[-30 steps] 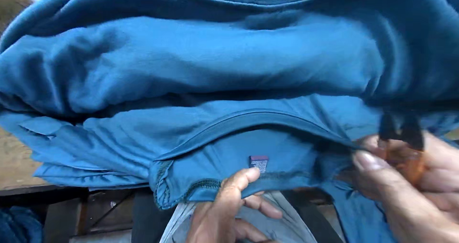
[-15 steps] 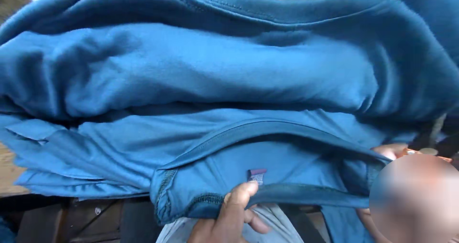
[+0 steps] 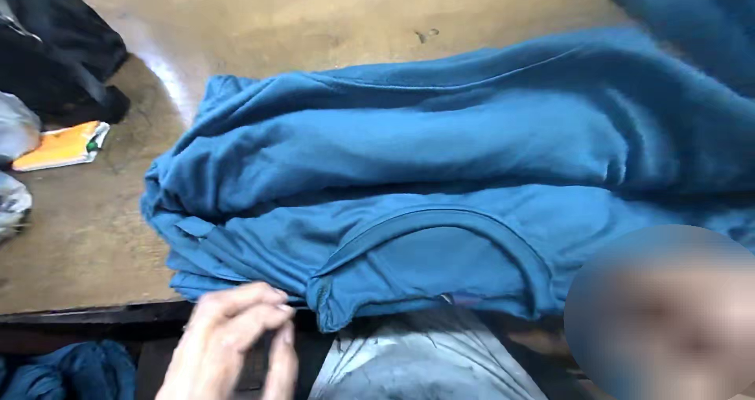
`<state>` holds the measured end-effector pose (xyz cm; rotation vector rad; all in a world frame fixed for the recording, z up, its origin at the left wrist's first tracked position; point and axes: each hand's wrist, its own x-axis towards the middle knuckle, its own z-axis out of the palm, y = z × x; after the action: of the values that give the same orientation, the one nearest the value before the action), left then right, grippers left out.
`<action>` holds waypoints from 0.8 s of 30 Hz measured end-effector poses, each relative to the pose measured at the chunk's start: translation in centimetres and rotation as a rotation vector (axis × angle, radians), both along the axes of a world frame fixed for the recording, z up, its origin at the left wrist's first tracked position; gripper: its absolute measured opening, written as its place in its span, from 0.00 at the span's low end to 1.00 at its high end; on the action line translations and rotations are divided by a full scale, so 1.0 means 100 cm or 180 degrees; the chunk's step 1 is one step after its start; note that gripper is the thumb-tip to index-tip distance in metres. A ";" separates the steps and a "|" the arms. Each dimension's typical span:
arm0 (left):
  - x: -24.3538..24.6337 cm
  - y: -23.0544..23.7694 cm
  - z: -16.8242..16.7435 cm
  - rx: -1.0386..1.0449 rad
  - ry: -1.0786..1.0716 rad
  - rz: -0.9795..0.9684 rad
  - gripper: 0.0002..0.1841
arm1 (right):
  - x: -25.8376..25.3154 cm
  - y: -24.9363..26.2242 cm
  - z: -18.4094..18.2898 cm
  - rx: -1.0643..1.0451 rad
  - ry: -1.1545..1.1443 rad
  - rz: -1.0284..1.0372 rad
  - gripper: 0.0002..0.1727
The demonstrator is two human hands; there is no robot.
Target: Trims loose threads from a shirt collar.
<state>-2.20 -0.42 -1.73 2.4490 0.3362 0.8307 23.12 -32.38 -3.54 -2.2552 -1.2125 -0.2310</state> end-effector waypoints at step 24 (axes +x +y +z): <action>0.013 0.088 -0.003 0.0583 -0.0112 -0.0834 0.06 | -0.055 0.203 0.036 0.0159 0.0164 0.2344 0.15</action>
<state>-0.93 8.33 -2.08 2.5695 -0.0773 0.8188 17.63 -12.12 0.05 -1.6179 -1.8759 0.0814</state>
